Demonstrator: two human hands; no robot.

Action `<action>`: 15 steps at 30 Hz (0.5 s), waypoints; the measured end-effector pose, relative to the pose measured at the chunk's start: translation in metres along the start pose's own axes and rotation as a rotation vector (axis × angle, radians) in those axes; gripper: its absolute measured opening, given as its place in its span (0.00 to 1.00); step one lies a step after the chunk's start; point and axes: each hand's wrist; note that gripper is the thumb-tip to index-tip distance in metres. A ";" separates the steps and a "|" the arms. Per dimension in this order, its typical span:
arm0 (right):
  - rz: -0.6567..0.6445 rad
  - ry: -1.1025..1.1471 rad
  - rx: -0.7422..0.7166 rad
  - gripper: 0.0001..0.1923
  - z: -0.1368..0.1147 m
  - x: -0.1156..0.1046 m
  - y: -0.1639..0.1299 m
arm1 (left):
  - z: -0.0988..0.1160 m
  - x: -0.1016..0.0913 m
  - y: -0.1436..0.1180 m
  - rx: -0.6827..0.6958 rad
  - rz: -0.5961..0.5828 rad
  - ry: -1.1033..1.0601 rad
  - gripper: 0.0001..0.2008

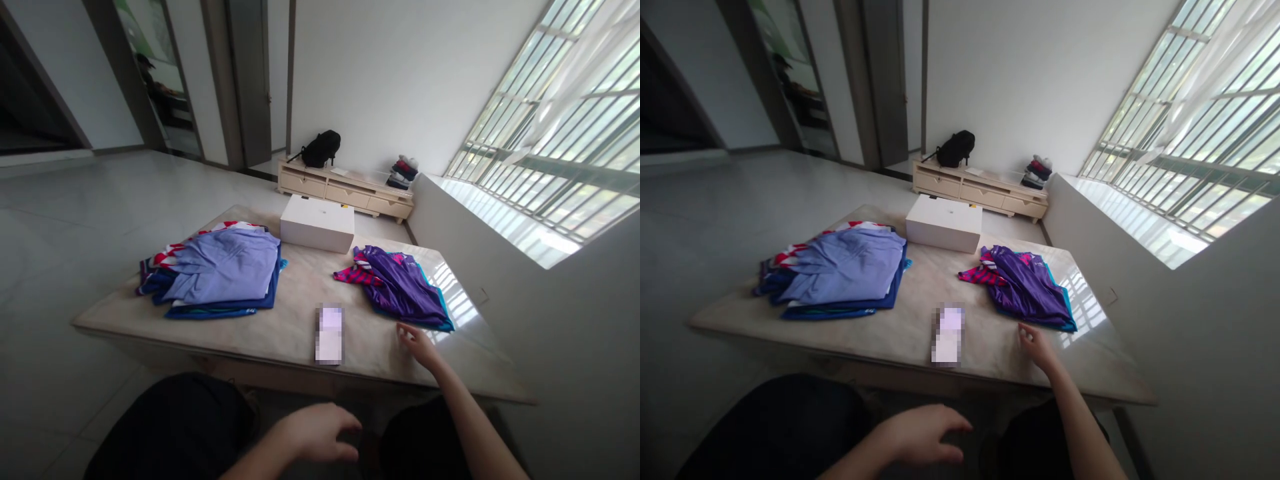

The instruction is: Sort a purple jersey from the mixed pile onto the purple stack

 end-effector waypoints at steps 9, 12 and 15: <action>-0.004 0.007 0.057 0.14 -0.003 -0.002 0.003 | -0.085 -0.207 -0.073 -0.493 0.911 0.203 0.19; 0.007 -0.022 0.076 0.13 -0.006 -0.003 0.011 | -0.126 -0.234 -0.088 -0.735 1.103 0.307 0.19; 0.010 -0.013 0.065 0.13 -0.009 -0.002 0.018 | -0.150 -0.233 -0.089 -0.866 1.127 0.383 0.18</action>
Point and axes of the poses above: each hand's wrist, its own y-axis towards the middle knuckle, its own x-axis out of the palm, z = x × y, and after that the axes turned 3 degrees about -x, right-handed
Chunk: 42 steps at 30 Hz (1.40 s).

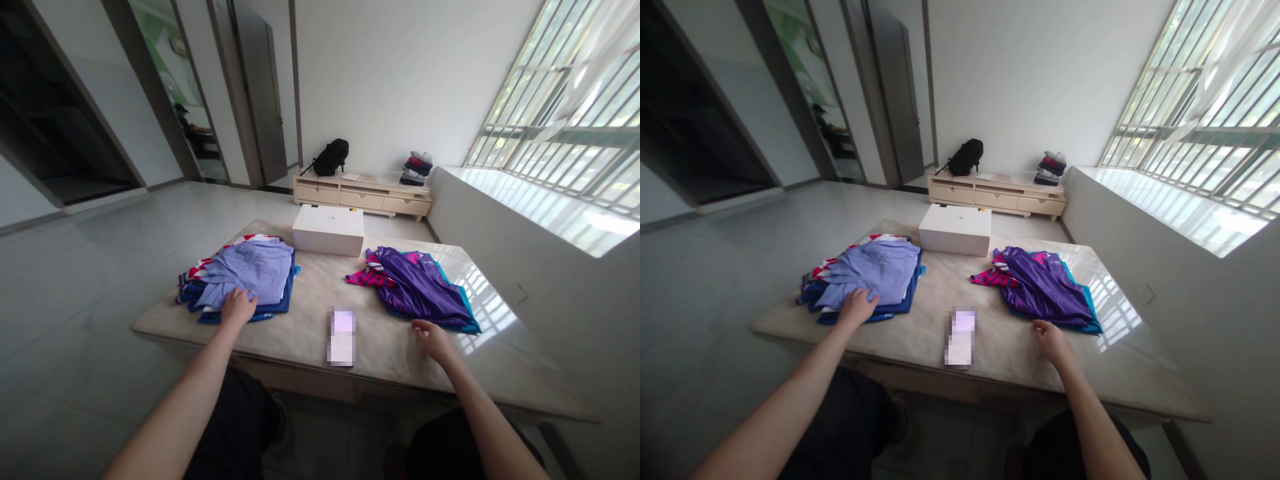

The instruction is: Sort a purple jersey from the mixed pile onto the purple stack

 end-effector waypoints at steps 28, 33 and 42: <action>-0.001 0.211 0.050 0.14 -0.017 0.001 0.003 | 0.003 0.000 -0.003 -0.086 0.144 -0.188 0.13; 0.000 0.399 0.095 0.14 -0.040 -0.004 0.001 | 0.032 -0.019 -0.015 -0.014 0.128 -0.537 0.14; -0.448 1.034 -0.131 0.26 -0.146 0.022 -0.038 | 0.150 -0.032 -0.158 0.670 -0.981 -1.060 0.34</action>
Point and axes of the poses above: each hand's wrist, its own y-axis towards the middle knuckle, its own x-axis out of the palm, z = x × y, and after that the axes turned 3 degrees about -x, right-handed
